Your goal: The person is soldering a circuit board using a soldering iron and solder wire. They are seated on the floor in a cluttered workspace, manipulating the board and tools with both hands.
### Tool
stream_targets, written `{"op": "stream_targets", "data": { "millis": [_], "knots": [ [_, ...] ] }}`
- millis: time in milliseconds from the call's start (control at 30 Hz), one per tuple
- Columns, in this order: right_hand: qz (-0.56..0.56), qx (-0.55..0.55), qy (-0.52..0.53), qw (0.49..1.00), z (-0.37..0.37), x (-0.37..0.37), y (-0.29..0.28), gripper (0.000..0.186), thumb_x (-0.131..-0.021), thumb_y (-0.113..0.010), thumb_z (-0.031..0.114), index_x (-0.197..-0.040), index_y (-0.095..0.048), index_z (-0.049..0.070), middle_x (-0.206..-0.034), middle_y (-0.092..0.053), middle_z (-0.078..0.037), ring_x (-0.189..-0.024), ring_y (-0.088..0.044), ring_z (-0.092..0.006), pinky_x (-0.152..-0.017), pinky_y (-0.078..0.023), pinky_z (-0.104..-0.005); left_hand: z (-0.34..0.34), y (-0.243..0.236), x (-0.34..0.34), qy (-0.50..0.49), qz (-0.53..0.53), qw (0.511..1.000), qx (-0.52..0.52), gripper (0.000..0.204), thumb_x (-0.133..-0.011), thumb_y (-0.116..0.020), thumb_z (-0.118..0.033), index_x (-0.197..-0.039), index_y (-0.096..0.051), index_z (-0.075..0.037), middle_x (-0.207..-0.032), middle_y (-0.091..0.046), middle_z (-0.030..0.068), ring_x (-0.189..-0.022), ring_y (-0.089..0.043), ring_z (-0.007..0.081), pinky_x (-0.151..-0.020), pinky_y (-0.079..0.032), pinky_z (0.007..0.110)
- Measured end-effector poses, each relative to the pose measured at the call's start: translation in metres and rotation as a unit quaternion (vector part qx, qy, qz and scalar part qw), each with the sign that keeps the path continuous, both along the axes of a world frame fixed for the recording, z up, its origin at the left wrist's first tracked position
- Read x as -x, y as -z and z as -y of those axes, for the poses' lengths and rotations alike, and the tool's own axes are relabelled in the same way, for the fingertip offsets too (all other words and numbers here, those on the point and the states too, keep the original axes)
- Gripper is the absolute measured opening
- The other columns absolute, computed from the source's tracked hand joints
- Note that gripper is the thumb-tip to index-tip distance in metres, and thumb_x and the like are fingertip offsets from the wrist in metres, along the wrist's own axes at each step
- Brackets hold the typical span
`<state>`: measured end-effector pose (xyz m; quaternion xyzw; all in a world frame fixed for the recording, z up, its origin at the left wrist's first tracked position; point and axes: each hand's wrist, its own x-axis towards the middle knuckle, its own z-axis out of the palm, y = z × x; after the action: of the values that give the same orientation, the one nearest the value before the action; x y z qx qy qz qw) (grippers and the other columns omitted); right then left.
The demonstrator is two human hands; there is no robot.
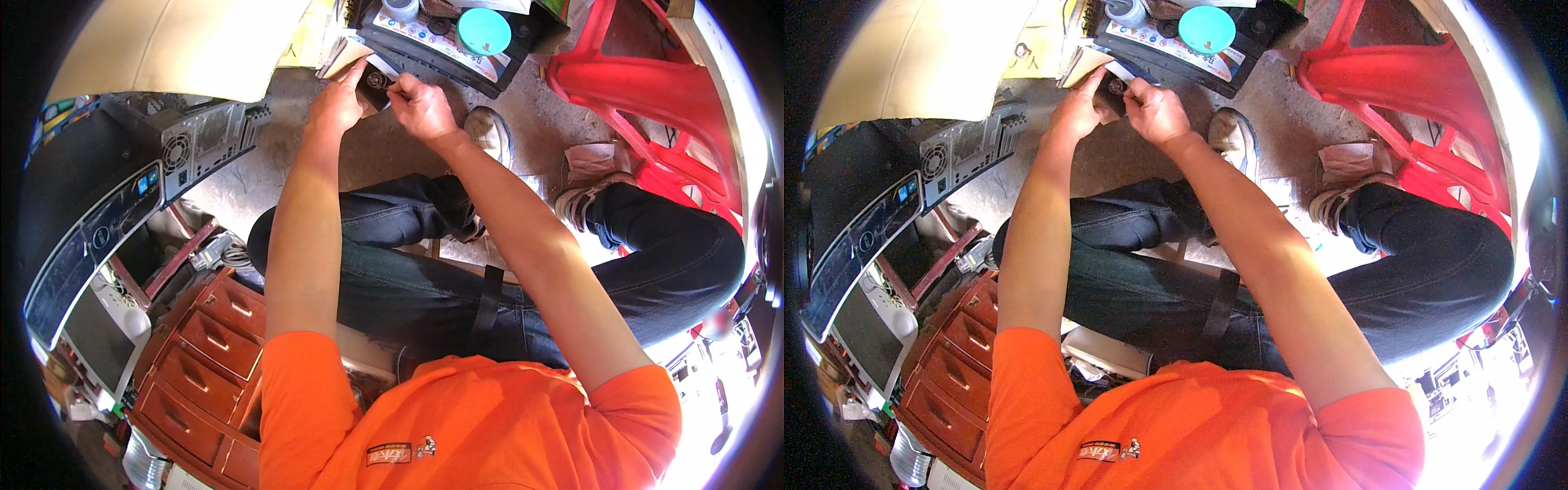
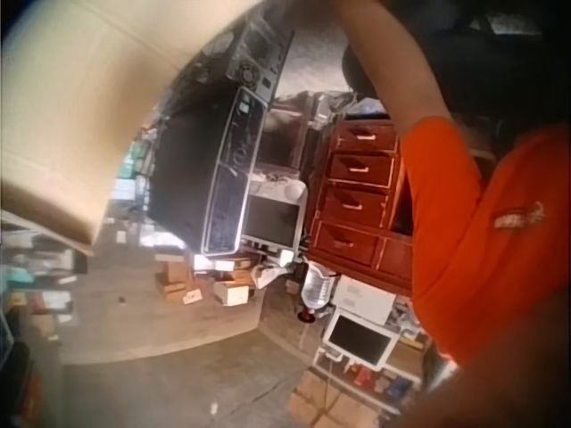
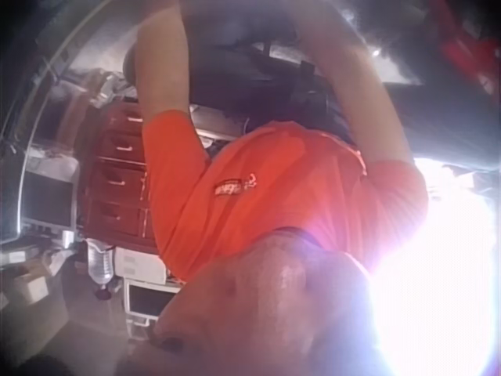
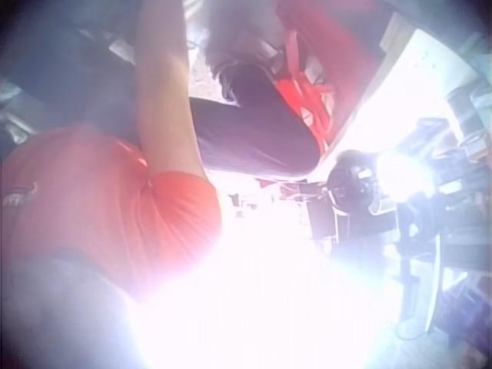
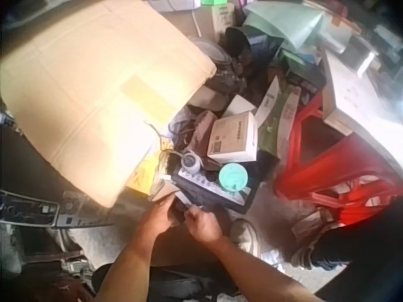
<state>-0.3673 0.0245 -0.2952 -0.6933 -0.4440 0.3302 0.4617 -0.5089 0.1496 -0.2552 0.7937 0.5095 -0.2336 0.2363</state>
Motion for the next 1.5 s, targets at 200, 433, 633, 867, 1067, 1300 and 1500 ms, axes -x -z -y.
{"op": "stream_targets", "data": {
  "millis": [200, 433, 633, 867, 1067, 1300, 1500],
  "knots": [
    [-0.007, -0.020, 0.045, 0.999, -0.001, 0.001, 0.004, 0.008, -0.089, -0.071, 0.014, -0.093, -0.066, 0.009, -0.084, -0.072, -0.022, -0.084, -0.071, -0.0446, -0.072, -0.057, -0.0528, 0.000, -0.001, 0.000, 0.007, -0.018, 1.000, -0.003, 0.090, -0.090, -0.074, -0.023, -0.164, -0.026, -0.045, -0.133, -0.068, 0.0192, -0.120, -0.067, 0.0397, -0.100, -0.054, 0.052],
    [-0.001, -0.034, 0.037, 0.999, -0.007, 0.008, 0.006, 0.009, -0.089, -0.073, 0.011, -0.095, -0.068, 0.006, -0.090, -0.074, -0.021, -0.086, -0.074, -0.0408, -0.073, -0.059, -0.0455, -0.002, 0.006, 0.004, 0.006, -0.006, 1.000, -0.001, 0.092, -0.089, -0.073, -0.021, -0.163, -0.025, -0.046, -0.131, -0.068, 0.0196, -0.118, -0.067, 0.0402, -0.099, -0.054, 0.052],
    [-0.009, -0.019, 0.018, 1.000, -0.005, 0.007, 0.005, 0.009, -0.089, -0.072, 0.013, -0.095, -0.068, 0.008, -0.087, -0.073, -0.020, -0.083, -0.073, -0.0420, -0.072, -0.059, -0.0484, -0.002, 0.003, 0.001, 0.008, -0.010, 1.000, 0.001, 0.090, -0.089, -0.070, -0.017, -0.163, -0.026, -0.046, -0.129, -0.069, 0.0205, -0.116, -0.068, 0.0403, -0.098, -0.055, 0.051],
    [-0.003, 0.008, 0.031, 0.999, -0.002, 0.003, -0.002, 0.011, -0.090, -0.073, 0.010, -0.098, -0.069, 0.004, -0.091, -0.075, -0.021, -0.087, -0.075, -0.0390, -0.074, -0.059, -0.0420, -0.003, 0.008, 0.003, 0.006, -0.002, 1.000, -0.005, 0.089, -0.091, -0.069, -0.018, -0.163, -0.026, -0.046, -0.131, -0.069, 0.0202, -0.118, -0.068, 0.0393, -0.100, -0.055, 0.050],
    [-0.001, -0.001, 0.032, 0.999, -0.005, 0.004, 0.000, 0.010, -0.090, -0.073, 0.010, -0.098, -0.069, 0.004, -0.091, -0.074, -0.021, -0.087, -0.075, -0.0399, -0.073, -0.059, -0.0429, -0.001, -0.003, -0.002, -0.006, -0.003, 1.000, 0.020, 0.097, -0.087, -0.078, -0.020, -0.166, -0.024, -0.038, -0.137, -0.065, 0.0217, -0.126, -0.064, 0.0391, -0.104, -0.051, 0.049],
    [0.003, 0.017, -0.002, 1.000, -0.006, 0.006, -0.001, 0.011, -0.089, -0.073, 0.011, -0.097, -0.068, 0.005, -0.089, -0.074, -0.021, -0.086, -0.074, -0.0407, -0.072, -0.059, -0.0441, -0.003, 0.003, 0.000, -0.003, -0.004, 1.000, 0.020, 0.096, -0.088, -0.077, -0.021, -0.166, -0.024, -0.039, -0.135, -0.066, 0.0217, -0.126, -0.064, 0.0397, -0.104, -0.051, 0.049],
    [0.001, -0.002, 0.018, 1.000, -0.001, 0.001, -0.007, 0.012, -0.090, -0.074, 0.012, -0.098, -0.069, 0.004, -0.088, -0.074, -0.021, -0.082, -0.076, -0.0342, -0.071, -0.058, -0.0410, -0.005, -0.003, -0.003, -0.012, -0.009, 0.999, 0.044, 0.092, -0.090, -0.074, -0.017, -0.166, -0.025, -0.035, -0.143, -0.062, 0.0208, -0.128, -0.063, 0.0394, -0.105, -0.050, 0.048]
  ]
}}
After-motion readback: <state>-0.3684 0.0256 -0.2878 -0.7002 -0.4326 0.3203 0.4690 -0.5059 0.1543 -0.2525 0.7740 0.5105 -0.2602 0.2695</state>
